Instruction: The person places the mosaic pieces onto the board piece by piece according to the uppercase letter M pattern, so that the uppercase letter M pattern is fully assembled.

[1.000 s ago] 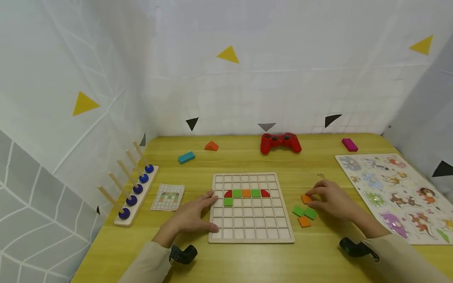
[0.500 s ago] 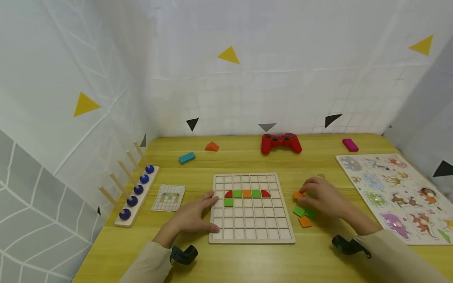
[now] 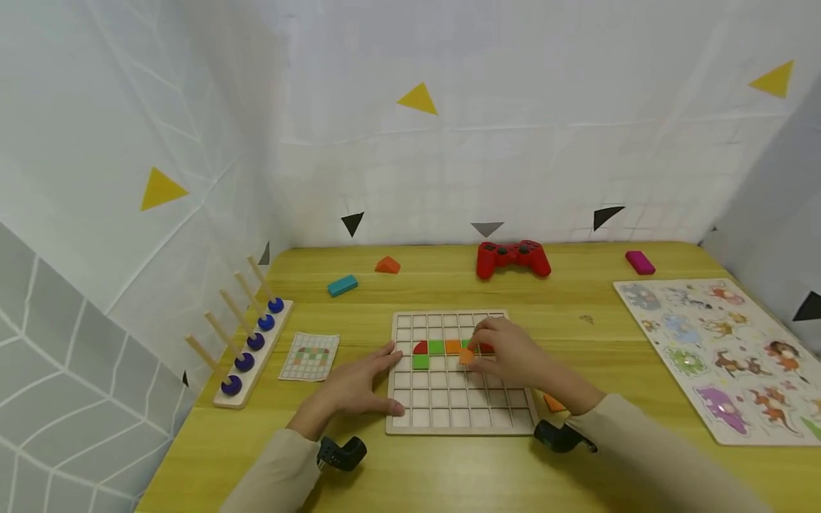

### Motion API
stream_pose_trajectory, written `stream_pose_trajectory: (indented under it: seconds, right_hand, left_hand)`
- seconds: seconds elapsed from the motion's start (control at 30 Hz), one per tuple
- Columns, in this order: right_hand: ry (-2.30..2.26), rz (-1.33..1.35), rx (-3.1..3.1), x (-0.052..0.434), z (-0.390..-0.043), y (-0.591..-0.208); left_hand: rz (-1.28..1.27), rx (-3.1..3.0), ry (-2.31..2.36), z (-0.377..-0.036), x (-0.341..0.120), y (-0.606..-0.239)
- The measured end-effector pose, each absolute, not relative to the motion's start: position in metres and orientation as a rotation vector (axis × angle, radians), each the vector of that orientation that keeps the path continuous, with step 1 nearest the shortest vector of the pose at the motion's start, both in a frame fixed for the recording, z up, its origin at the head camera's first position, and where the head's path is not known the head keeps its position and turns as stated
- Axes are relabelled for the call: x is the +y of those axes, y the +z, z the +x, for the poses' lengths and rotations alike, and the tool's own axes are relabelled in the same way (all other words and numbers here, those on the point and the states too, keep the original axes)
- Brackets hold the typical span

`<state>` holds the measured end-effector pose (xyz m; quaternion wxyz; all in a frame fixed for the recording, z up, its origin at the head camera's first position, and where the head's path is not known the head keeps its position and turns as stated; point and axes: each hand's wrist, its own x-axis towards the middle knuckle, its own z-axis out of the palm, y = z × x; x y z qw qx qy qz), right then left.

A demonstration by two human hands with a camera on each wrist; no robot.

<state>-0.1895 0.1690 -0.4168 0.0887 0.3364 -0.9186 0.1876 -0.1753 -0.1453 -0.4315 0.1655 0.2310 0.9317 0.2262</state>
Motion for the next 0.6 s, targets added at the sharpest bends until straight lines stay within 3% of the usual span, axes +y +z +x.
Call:
stream_pose_trajectory:
  seconds: [0.3, 0.6]
  right_hand:
    - [0.533, 1.105, -2.722, 0.115, -0.183, -0.421]
    - [0.546, 1.081, -2.820, 0.099, -0.180, -0.426]
  left_hand:
    - [0.644, 2.658, 0.636, -0.179, -0.144, -0.429]
    - [0.660, 2.657, 0.646, -0.178, -0.146, -0.431]
